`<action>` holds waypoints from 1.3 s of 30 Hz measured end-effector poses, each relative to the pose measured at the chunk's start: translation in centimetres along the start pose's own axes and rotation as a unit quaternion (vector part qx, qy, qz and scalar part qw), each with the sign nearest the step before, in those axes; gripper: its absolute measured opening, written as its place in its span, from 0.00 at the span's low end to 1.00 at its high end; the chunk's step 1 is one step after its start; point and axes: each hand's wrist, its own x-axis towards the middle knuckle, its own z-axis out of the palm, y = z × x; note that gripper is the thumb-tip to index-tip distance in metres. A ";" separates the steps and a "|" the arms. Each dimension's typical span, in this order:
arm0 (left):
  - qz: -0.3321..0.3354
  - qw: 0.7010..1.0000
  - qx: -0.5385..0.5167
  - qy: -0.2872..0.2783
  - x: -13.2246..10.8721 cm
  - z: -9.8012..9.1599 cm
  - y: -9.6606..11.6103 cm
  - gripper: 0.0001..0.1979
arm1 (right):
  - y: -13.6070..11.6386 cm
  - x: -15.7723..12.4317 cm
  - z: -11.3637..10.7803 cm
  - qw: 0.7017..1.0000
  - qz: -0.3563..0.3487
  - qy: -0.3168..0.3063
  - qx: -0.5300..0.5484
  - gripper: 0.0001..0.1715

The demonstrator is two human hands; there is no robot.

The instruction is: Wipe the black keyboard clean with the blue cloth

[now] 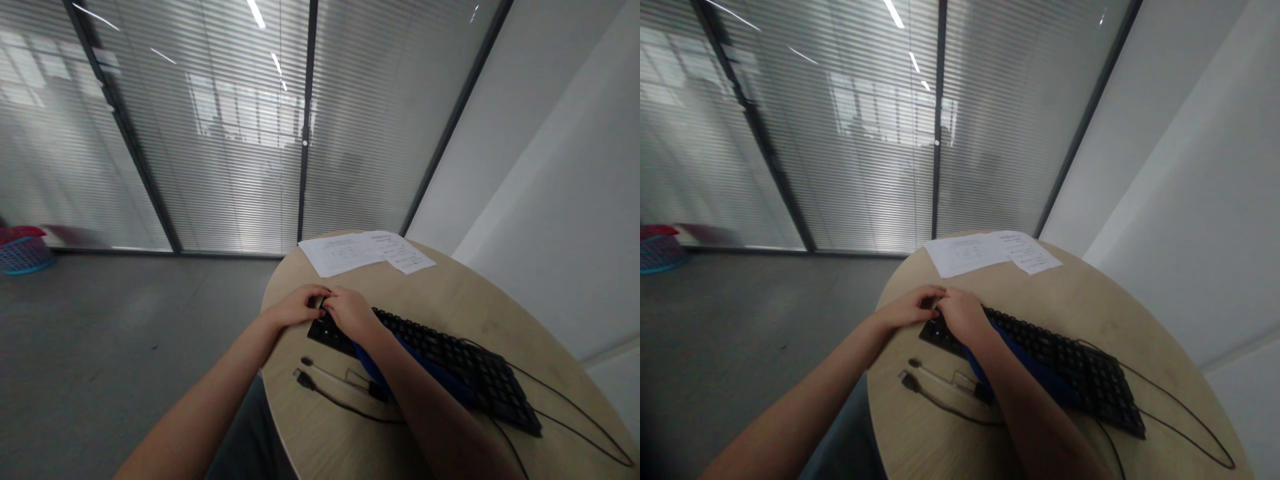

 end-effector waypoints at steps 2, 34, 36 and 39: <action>0.001 1.000 0.005 -0.001 0.1 0.0 0.0 0.26 | 0.1 0.1 0.3 1.000 -0.003 0.005 -0.005 0.17; 0.020 0.999 0.039 0.004 0.3 0.3 -0.6 0.23 | 0.7 -0.7 -4.5 0.991 0.083 -0.105 -0.001 0.16; 0.018 0.999 0.042 0.009 0.3 0.3 -0.7 0.24 | 1.2 -0.8 -5.0 0.992 0.082 -0.090 0.026 0.15; 0.030 0.999 0.028 0.008 0.2 0.3 -0.9 0.23 | 1.7 -0.9 -4.9 0.993 0.055 -0.077 0.072 0.12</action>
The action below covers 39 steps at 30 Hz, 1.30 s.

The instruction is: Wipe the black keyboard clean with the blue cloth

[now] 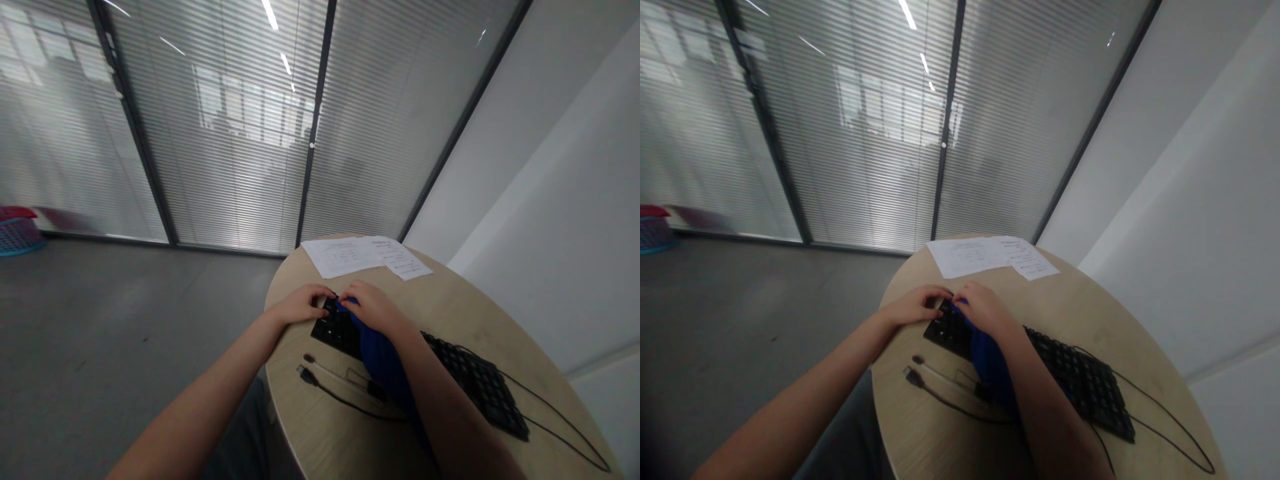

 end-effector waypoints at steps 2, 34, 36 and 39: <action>0.014 1.000 -0.018 0.003 -0.1 -0.1 -0.1 0.20 | 0.2 0.0 0.5 1.000 -0.019 -0.003 0.020 0.12; -0.018 0.999 -0.011 0.025 0.1 0.3 -0.1 0.04 | -0.8 -0.1 -0.2 0.995 0.042 -0.048 -0.081 0.17; -0.015 0.999 -0.011 0.027 0.1 0.2 -0.2 0.04 | -0.3 -0.4 -1.2 0.996 0.041 -0.024 -0.073 0.17; -0.001 1.000 -0.007 0.026 0.0 0.1 0.0 0.05 | 0.4 -0.8 -2.0 0.997 0.041 -0.016 -0.066 0.15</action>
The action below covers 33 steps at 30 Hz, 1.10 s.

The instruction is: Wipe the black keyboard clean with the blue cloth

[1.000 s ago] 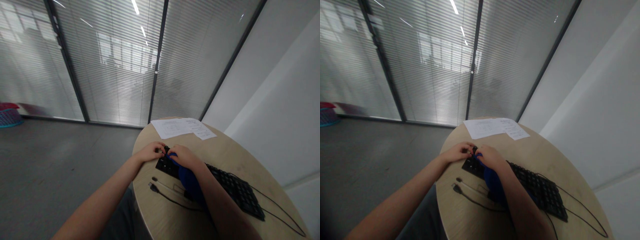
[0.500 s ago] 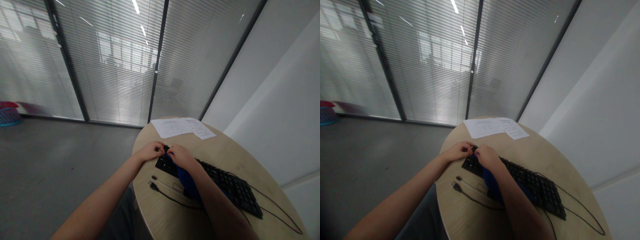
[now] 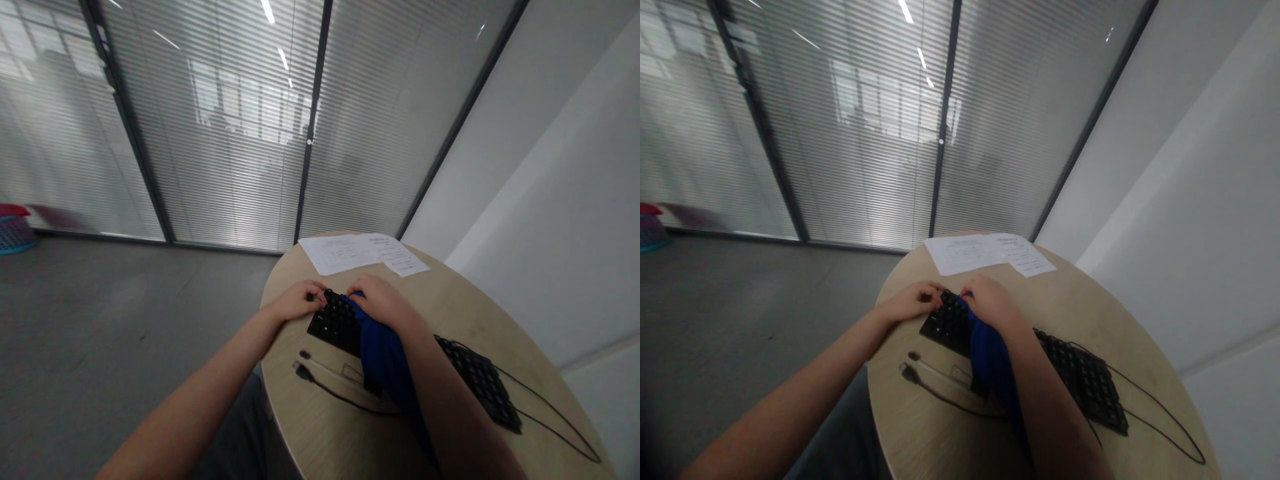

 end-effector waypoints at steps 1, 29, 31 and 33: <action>0.007 1.000 0.003 0.000 0.0 -0.1 0.1 0.06 | 0.1 0.0 0.0 1.000 -0.004 -0.009 -0.001 0.15; 0.016 0.998 0.043 -0.042 -0.1 0.2 0.3 0.13 | 0.4 0.1 0.3 0.999 -0.015 -0.040 -0.010 0.15; 0.011 0.998 0.047 -0.043 -0.2 0.1 0.4 0.12 | 1.1 -0.3 -0.5 1.000 -0.005 -0.022 0.000 0.15; 0.004 0.998 0.050 -0.043 -0.2 0.1 0.4 0.12 | 1.5 -0.6 -0.9 0.999 -0.002 -0.035 0.006 0.14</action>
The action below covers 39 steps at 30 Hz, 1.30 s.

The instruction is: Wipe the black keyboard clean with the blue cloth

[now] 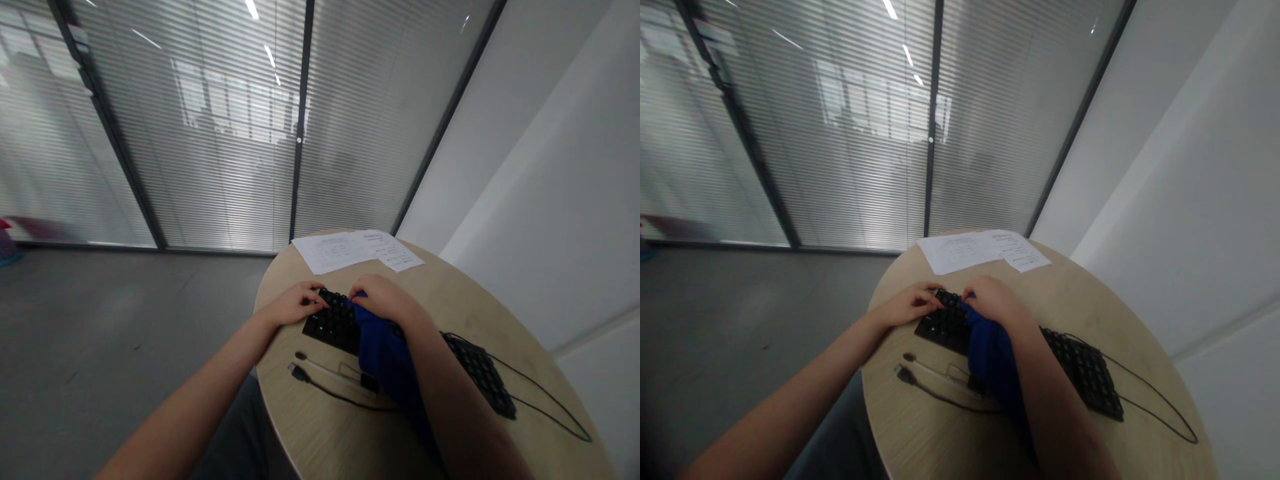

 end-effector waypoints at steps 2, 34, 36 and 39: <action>-0.006 1.000 0.003 -0.001 0.0 0.0 0.0 0.12 | -0.1 0.0 0.1 1.000 -0.003 -0.028 -0.002 0.15; -0.018 1.000 -0.008 -0.009 -0.1 -0.1 0.1 0.13 | 1.7 -1.1 -1.2 0.995 0.023 -0.093 0.021 0.16; -0.017 1.000 -0.011 -0.010 -0.1 -0.1 0.1 0.13 | 1.7 -1.1 -1.1 0.992 0.032 -0.117 0.020 0.16; -0.015 1.000 -0.013 -0.013 0.0 -0.1 0.1 0.13 | 1.3 -0.4 0.0 0.994 0.015 -0.104 0.016 0.17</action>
